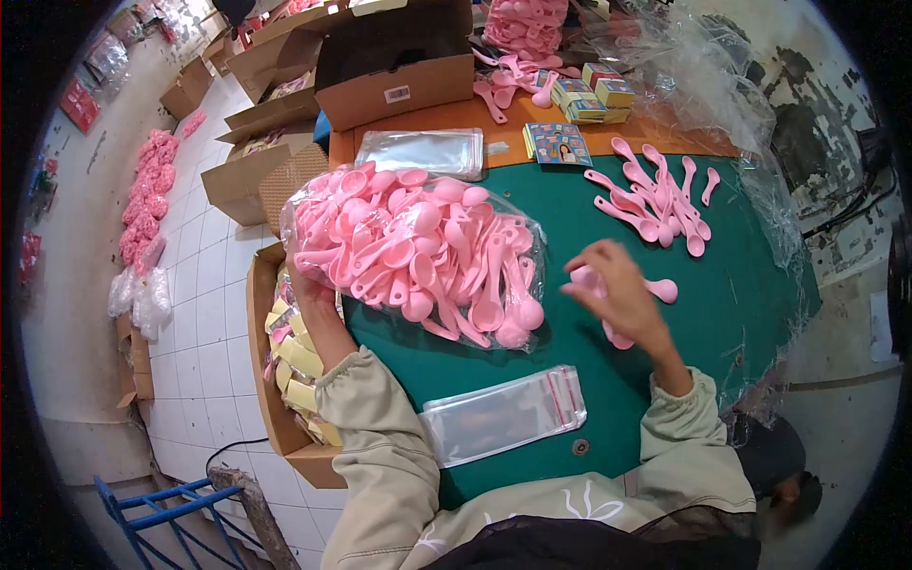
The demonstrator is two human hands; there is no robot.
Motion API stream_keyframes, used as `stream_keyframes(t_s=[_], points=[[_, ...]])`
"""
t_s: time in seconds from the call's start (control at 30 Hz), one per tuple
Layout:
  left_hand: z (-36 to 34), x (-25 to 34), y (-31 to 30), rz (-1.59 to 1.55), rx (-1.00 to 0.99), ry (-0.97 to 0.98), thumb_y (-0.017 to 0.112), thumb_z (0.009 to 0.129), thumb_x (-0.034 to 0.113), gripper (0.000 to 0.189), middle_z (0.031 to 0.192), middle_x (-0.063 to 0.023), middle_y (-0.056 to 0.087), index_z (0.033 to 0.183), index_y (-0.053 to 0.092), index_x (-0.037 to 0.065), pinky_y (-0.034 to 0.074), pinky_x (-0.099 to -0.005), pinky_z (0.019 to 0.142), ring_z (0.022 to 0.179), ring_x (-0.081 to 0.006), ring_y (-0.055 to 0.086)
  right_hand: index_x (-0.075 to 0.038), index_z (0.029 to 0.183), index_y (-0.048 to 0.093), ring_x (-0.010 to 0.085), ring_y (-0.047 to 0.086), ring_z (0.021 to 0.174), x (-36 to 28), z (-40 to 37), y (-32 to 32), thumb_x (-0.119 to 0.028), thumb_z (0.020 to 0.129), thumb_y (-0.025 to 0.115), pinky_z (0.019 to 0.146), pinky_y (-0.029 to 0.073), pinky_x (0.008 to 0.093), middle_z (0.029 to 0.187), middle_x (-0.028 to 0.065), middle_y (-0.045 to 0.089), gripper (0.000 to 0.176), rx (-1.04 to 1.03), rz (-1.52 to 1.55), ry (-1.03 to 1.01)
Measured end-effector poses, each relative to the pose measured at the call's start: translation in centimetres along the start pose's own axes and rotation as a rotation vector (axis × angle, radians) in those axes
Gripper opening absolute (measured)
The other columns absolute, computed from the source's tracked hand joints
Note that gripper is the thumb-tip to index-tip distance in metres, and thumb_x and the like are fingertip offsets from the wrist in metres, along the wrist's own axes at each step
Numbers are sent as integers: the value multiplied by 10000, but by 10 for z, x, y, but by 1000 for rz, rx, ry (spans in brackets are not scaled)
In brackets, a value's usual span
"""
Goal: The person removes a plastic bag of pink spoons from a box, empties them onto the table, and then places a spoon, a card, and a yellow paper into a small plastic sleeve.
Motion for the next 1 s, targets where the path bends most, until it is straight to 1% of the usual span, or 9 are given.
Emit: stream_keyframes(t_s=[0.17,0.27,0.37,0.47,0.57,0.7,0.83,0.93,1.0], points=[[-1,0,4,-21,-47,-24,392,914,275,454,1253,-175,487,1269,420,-6,473,-415,903,1108,-301,519,3,1064,550,264,572,772,-38,1,37,-205,742,676,740,463,353,880,146,564,404,-267,437,316],[0,-3,-3,-22,21,-32,391,915,285,457,1248,-174,490,1267,422,-4,481,-416,892,1097,-305,526,16,1077,553,245,599,762,-23,-1,19,-164,754,646,709,480,322,907,151,595,381,-160,407,198],[1,-4,-7,-25,27,-41,392,913,299,468,1243,-173,493,1269,418,-3,489,-424,880,1087,-312,532,11,1105,543,224,621,762,6,-12,-17,-125,740,632,676,482,286,911,131,630,400,-286,563,419],[3,-7,-9,-14,19,-29,384,912,306,477,1243,-174,493,1274,414,-3,492,-424,877,1079,-314,539,-25,1132,544,247,595,907,28,-26,-43,-169,726,660,776,456,347,1066,125,594,446,-237,428,444],[5,-8,-10,28,23,-11,376,916,300,472,1249,-171,490,1280,409,0,486,-416,888,1084,-308,536,-122,1173,547,299,477,1121,28,-44,-33,-235,715,682,942,345,481,1262,117,476,491,-122,-142,333],[6,-8,-9,12,-17,4,372,923,286,457,1251,-166,490,1282,407,6,467,-412,913,1103,-297,524,-290,1190,547,341,325,1261,-3,-47,1,-263,746,641,1032,124,613,1382,69,362,454,-171,-320,33],[4,-7,-8,-68,-2,-33,368,928,281,444,1249,-162,492,1279,412,12,456,-418,924,1110,-295,518,-244,1155,573,325,295,1293,36,-33,-1,-160,783,575,1039,137,584,1380,57,380,382,-176,-344,-26],[0,-6,-3,-97,-36,-14,436,913,315,466,1234,-150,512,1269,429,13,468,-394,905,1091,-284,536,-206,1117,586,325,300,1292,75,-14,-16,-119,782,565,1040,161,554,1372,68,391,346,-27,-512,-69],[0,-4,2,-63,4,-19,364,925,286,452,1253,-160,490,1278,409,8,466,-416,914,1096,-298,531,-163,1087,593,334,295,1293,96,-4,-27,-93,787,554,1034,187,537,1363,87,395,310,135,-631,-43]])
Point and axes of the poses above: each hand's wrist, its own z-axis towards the middle knuckle, its own y-axis out of the palm, x = y × z, the point moved 3 cm from there along z, towards the middle knuckle
